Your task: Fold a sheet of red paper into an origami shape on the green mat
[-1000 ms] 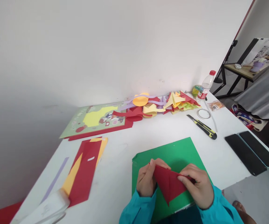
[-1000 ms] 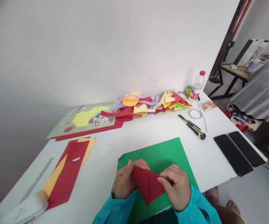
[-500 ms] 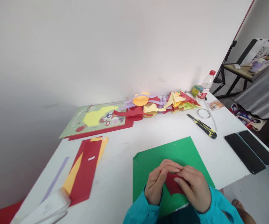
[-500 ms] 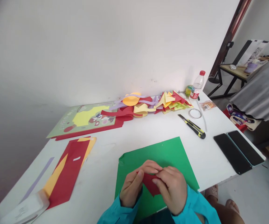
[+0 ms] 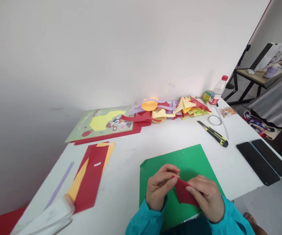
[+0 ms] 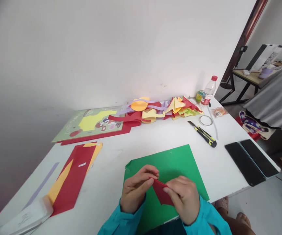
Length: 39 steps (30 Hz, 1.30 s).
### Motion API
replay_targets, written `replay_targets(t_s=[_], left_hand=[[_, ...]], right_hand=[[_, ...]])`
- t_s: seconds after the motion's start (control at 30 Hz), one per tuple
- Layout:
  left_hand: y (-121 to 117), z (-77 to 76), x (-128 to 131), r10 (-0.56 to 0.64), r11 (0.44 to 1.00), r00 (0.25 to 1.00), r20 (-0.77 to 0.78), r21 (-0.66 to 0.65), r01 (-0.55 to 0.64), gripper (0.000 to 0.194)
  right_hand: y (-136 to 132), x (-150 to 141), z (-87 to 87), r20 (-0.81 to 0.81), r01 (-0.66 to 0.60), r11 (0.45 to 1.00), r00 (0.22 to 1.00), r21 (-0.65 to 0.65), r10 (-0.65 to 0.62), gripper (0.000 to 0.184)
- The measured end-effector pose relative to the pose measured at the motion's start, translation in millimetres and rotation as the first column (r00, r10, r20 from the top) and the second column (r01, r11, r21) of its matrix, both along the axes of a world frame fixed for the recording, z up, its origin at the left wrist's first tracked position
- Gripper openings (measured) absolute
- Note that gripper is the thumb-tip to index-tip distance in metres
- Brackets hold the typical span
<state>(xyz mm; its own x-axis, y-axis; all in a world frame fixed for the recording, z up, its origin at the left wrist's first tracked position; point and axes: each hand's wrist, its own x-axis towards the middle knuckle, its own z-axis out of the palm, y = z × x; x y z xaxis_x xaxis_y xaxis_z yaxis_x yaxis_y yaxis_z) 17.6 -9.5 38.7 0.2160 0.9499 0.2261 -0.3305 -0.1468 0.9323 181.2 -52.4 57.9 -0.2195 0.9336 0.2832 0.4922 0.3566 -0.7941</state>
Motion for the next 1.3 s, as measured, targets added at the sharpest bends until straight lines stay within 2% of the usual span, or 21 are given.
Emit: replay_targets(t_s=[0.23,0.47,0.53,0.63,0.8,1.03,1.3], left_hand=[[1,-0.4,2,0.140,0.987,0.990,-0.002,0.086,-0.139,0.013],[6,5.7,5,0.163,0.982,0.984,0.078,0.079,-0.169,0.006],[6,8.1,5,0.164,0.985,0.983,0.086,0.049,-0.168,0.005],[6,10.0,6,0.157,0.987,0.986,0.061,-0.053,-0.154,0.018],[4,9.1,5,0.197,0.961,0.978,0.075,-0.214,-0.177,0.027],[3,0.6,2,0.067,0.996,0.996,0.064,-0.069,-0.063,0.014],[3,1.2,5,0.041,0.994,0.995,0.086,-0.100,-0.033,0.018]], right_hand=[[2,-1,-2.2,0.001,0.010,1.000,1.000,0.000,-0.010,0.019],[2,-1,-0.2,-0.015,0.001,1.000,1.000,-0.006,-0.001,0.020],[1,-2,0.6,-0.026,-0.003,1.000,1.000,-0.006,0.002,0.020],[1,-3,0.8,-0.028,0.010,1.000,1.000,0.003,-0.010,0.020],[3,-3,-1.5,-0.024,0.039,0.998,0.999,0.043,-0.038,0.018],[1,-2,-0.9,-0.015,0.036,0.999,0.999,0.041,-0.036,0.017],[1,-1,-0.5,-0.008,0.029,0.999,1.000,0.016,-0.029,0.020]])
